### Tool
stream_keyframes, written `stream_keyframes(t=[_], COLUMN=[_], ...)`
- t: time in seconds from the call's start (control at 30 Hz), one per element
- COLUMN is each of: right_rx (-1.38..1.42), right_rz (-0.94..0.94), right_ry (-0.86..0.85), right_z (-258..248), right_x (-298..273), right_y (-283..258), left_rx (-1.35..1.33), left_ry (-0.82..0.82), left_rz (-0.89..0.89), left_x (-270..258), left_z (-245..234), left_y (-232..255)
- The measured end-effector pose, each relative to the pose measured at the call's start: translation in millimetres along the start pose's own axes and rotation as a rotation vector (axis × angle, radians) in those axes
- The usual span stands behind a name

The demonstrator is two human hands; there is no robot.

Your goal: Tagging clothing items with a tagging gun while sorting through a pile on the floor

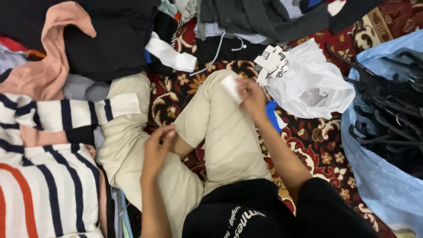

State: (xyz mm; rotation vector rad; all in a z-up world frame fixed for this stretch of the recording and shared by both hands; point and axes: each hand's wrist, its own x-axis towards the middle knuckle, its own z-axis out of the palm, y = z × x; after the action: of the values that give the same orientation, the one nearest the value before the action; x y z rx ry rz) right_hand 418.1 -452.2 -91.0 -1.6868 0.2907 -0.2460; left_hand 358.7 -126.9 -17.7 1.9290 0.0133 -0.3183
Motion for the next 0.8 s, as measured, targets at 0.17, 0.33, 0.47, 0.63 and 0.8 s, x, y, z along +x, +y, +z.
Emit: stream_keyframes(t=[0.17,0.33,0.47,0.63,0.8], right_rx=[-0.456,-1.160,-0.753,-0.643,-0.538], right_rz=[0.003,-0.260,-0.264,-0.421,-0.272], right_ry=[0.278,0.352,0.140,0.109,0.098], right_z=[-79.0,-68.4,-36.6,-14.6,-27.2], right_x=[62.5,61.4,82.0,173.4,301.8], right_y=[84.2,78.5,80.0,97.5,178.1], left_rx=[-0.156,-0.323,-0.334,-0.431,-0.433], left_ry=[0.097,0.130,0.140,0.152,0.183], left_rz=[-0.034,-0.026,-0.051,-0.124,-0.179], left_x=[7.6,24.6,29.4,30.2,36.2], left_z=[-19.3,-22.0,-22.6,-23.8,-22.9], left_y=[-14.4,-30.4,-34.7,-39.4,-33.2])
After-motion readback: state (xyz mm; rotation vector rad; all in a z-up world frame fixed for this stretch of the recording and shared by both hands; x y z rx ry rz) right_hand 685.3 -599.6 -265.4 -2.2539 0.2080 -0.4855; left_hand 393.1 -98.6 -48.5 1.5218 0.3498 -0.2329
